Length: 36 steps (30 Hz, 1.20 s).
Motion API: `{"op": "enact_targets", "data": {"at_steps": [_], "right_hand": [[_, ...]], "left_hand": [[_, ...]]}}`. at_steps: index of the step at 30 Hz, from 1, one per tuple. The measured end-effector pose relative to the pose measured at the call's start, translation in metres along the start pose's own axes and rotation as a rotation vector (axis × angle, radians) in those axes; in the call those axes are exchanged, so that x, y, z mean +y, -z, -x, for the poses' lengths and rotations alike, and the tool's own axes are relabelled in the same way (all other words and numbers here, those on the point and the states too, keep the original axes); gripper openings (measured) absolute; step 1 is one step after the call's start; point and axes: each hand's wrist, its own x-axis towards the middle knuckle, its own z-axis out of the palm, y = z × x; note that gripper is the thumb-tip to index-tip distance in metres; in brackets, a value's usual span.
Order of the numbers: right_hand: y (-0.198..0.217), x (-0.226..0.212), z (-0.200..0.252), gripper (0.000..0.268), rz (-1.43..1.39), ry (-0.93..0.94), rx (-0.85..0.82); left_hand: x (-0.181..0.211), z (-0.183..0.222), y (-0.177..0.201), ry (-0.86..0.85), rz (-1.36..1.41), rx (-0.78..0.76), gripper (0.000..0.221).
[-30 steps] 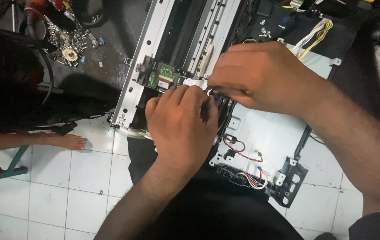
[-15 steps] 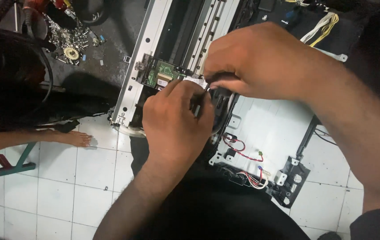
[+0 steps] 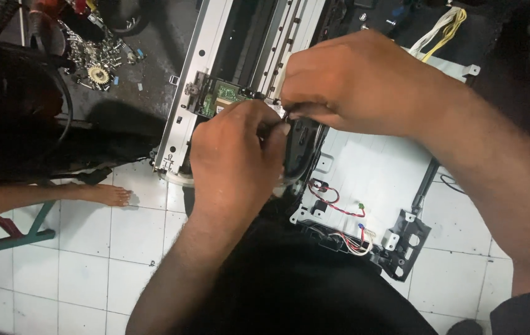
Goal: Connecting ribbon cables to a circuit board inside a printer assembly on a repair bench.
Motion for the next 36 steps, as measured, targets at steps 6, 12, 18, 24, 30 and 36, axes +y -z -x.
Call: {"op": "enact_targets", "data": {"at_steps": [6,12,18,24,30,36], "right_hand": [[-0.004,0.001,0.005,0.013,0.059,0.046,0.061],[-0.006,-0.004,0.005,0.022,0.117,0.042,0.08],[-0.002,0.0,0.005,0.02,0.098,0.049,0.07],[-0.004,0.006,0.003,0.009,-0.034,0.071,0.066],[-0.003,0.006,0.004,0.018,-0.051,0.045,0.056],[-0.006,0.003,0.005,0.017,0.07,0.072,0.059]], "left_hand": [[0.001,0.013,0.007,-0.186,0.101,0.097,0.015],[0.012,0.019,-0.004,-0.073,-0.126,0.191,0.017],[0.014,0.022,-0.013,-0.105,-0.211,0.24,0.02],[0.008,0.019,-0.019,-0.083,-0.167,0.254,0.019],[0.007,0.015,-0.019,-0.132,-0.166,0.285,0.02],[0.009,0.015,-0.025,-0.112,-0.258,0.284,0.025]]}}
